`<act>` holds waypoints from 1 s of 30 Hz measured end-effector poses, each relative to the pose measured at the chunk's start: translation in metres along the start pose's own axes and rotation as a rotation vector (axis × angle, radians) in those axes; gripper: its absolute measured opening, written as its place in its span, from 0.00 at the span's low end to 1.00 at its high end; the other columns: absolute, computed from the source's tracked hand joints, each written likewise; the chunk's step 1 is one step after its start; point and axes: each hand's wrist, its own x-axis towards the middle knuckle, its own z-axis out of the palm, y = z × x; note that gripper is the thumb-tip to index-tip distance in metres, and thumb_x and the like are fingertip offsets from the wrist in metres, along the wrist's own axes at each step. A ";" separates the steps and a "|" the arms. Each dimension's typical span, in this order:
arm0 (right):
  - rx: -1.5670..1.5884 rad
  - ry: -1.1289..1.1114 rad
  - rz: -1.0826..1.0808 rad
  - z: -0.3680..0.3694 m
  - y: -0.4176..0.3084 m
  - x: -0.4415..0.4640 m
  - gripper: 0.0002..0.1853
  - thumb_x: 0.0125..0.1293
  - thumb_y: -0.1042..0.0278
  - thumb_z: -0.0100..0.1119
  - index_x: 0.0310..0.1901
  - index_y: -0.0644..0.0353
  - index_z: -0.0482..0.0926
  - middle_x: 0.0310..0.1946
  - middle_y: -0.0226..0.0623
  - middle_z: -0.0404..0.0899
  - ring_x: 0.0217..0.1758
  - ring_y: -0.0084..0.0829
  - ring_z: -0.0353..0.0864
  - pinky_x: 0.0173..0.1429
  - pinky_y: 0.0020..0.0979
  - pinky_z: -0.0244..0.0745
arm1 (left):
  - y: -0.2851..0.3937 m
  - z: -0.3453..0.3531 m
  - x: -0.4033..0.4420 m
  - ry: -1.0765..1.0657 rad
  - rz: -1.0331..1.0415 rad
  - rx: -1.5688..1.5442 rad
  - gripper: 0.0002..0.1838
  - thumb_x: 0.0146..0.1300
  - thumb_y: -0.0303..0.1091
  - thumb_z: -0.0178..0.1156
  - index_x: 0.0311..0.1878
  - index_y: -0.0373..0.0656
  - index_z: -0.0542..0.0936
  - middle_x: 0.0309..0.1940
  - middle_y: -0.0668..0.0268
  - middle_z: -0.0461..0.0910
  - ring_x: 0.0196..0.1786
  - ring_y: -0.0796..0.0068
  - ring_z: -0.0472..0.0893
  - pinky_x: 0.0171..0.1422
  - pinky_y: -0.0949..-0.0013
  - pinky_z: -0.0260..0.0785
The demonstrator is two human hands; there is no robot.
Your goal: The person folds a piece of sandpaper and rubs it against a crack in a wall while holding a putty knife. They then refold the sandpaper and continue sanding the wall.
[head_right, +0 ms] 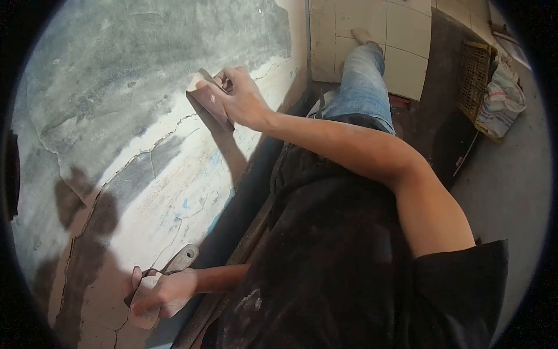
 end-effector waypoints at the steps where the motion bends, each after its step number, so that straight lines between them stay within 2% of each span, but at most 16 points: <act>1: 0.057 -0.045 0.012 -0.005 0.000 0.001 0.17 0.71 0.55 0.56 0.38 0.65 0.74 0.34 0.40 0.75 0.36 0.27 0.75 0.43 0.28 0.73 | -0.001 0.000 0.000 0.009 -0.001 0.011 0.29 0.78 0.50 0.31 0.38 0.34 0.74 0.20 0.63 0.77 0.28 0.78 0.75 0.25 0.78 0.61; 4: 0.252 -0.076 0.105 -0.013 -0.008 -0.001 0.15 0.71 0.59 0.54 0.43 0.66 0.75 0.38 0.42 0.79 0.42 0.29 0.79 0.45 0.30 0.76 | 0.000 0.000 0.000 0.011 -0.007 0.020 0.30 0.78 0.50 0.31 0.39 0.33 0.74 0.20 0.63 0.77 0.28 0.78 0.74 0.25 0.78 0.61; 5: 0.277 -0.151 0.121 -0.017 -0.014 -0.003 0.15 0.70 0.63 0.54 0.50 0.67 0.74 0.41 0.44 0.79 0.46 0.31 0.80 0.47 0.32 0.77 | 0.001 0.001 -0.001 0.007 -0.010 0.018 0.30 0.78 0.50 0.31 0.40 0.32 0.74 0.19 0.63 0.77 0.28 0.78 0.74 0.26 0.78 0.61; 8: 0.150 -0.099 0.067 -0.012 -0.020 -0.008 0.14 0.67 0.68 0.56 0.51 0.65 0.72 0.41 0.45 0.78 0.46 0.34 0.81 0.46 0.32 0.77 | 0.005 0.001 -0.002 0.000 -0.026 0.046 0.30 0.78 0.50 0.32 0.41 0.32 0.74 0.20 0.63 0.77 0.28 0.78 0.74 0.25 0.78 0.62; 9: 0.194 -0.015 0.095 -0.008 -0.019 -0.011 0.15 0.64 0.71 0.60 0.51 0.61 0.71 0.42 0.46 0.76 0.48 0.37 0.80 0.47 0.32 0.77 | 0.005 0.000 -0.002 -0.003 -0.028 0.040 0.30 0.78 0.50 0.32 0.41 0.32 0.74 0.20 0.63 0.77 0.29 0.78 0.74 0.26 0.78 0.62; 12: -0.073 0.179 -0.203 0.000 -0.018 -0.015 0.14 0.63 0.75 0.60 0.50 0.58 0.73 0.46 0.39 0.71 0.48 0.32 0.75 0.49 0.30 0.76 | 0.004 0.000 -0.002 -0.006 -0.028 0.030 0.30 0.78 0.51 0.32 0.41 0.32 0.74 0.20 0.63 0.78 0.29 0.79 0.75 0.26 0.78 0.62; 13: -0.268 0.071 -0.208 -0.005 -0.019 -0.015 0.18 0.60 0.75 0.63 0.52 0.56 0.73 0.49 0.41 0.70 0.53 0.36 0.72 0.52 0.32 0.74 | 0.005 0.000 -0.002 -0.006 -0.022 0.035 0.30 0.78 0.51 0.32 0.41 0.32 0.74 0.20 0.63 0.78 0.29 0.79 0.75 0.26 0.78 0.62; 16: -0.147 -0.047 -0.263 -0.003 -0.022 -0.022 0.25 0.58 0.76 0.62 0.59 0.51 0.73 0.53 0.45 0.69 0.55 0.40 0.71 0.60 0.38 0.70 | 0.005 0.000 -0.001 0.005 -0.053 0.037 0.31 0.78 0.52 0.32 0.41 0.32 0.74 0.21 0.62 0.78 0.30 0.79 0.75 0.26 0.78 0.62; 19: -0.522 0.066 -0.620 0.000 -0.021 -0.036 0.32 0.58 0.76 0.60 0.66 0.51 0.69 0.63 0.50 0.64 0.64 0.46 0.66 0.68 0.44 0.61 | 0.003 0.000 -0.001 0.013 -0.073 0.056 0.31 0.78 0.53 0.31 0.41 0.32 0.74 0.21 0.62 0.78 0.30 0.79 0.75 0.26 0.78 0.62; 22: -0.566 -0.076 -0.744 0.006 -0.019 -0.043 0.34 0.58 0.76 0.58 0.69 0.59 0.64 0.72 0.52 0.55 0.74 0.48 0.54 0.73 0.48 0.51 | 0.002 0.000 -0.002 0.018 -0.095 0.069 0.32 0.77 0.53 0.31 0.42 0.32 0.74 0.21 0.62 0.78 0.30 0.79 0.75 0.26 0.78 0.62; 23: -0.696 -0.118 -0.754 0.006 -0.019 -0.045 0.32 0.64 0.67 0.54 0.69 0.67 0.61 0.75 0.53 0.49 0.78 0.47 0.47 0.74 0.52 0.45 | 0.002 -0.001 -0.001 0.018 -0.106 0.071 0.32 0.77 0.54 0.31 0.42 0.32 0.74 0.21 0.61 0.78 0.30 0.79 0.75 0.26 0.78 0.62; 26: -0.782 -0.089 -0.729 0.010 -0.021 -0.049 0.30 0.70 0.60 0.46 0.69 0.67 0.60 0.75 0.54 0.47 0.77 0.47 0.48 0.74 0.58 0.39 | 0.001 0.000 -0.001 0.013 -0.076 0.059 0.32 0.77 0.54 0.31 0.42 0.31 0.73 0.21 0.61 0.78 0.30 0.78 0.75 0.26 0.78 0.62; 30: -0.733 -0.213 -0.688 0.007 -0.028 -0.050 0.39 0.71 0.42 0.39 0.72 0.68 0.54 0.76 0.55 0.43 0.79 0.49 0.43 0.74 0.61 0.32 | 0.002 -0.001 -0.001 0.001 -0.060 0.061 0.31 0.78 0.53 0.32 0.42 0.31 0.73 0.22 0.61 0.78 0.30 0.76 0.75 0.26 0.77 0.62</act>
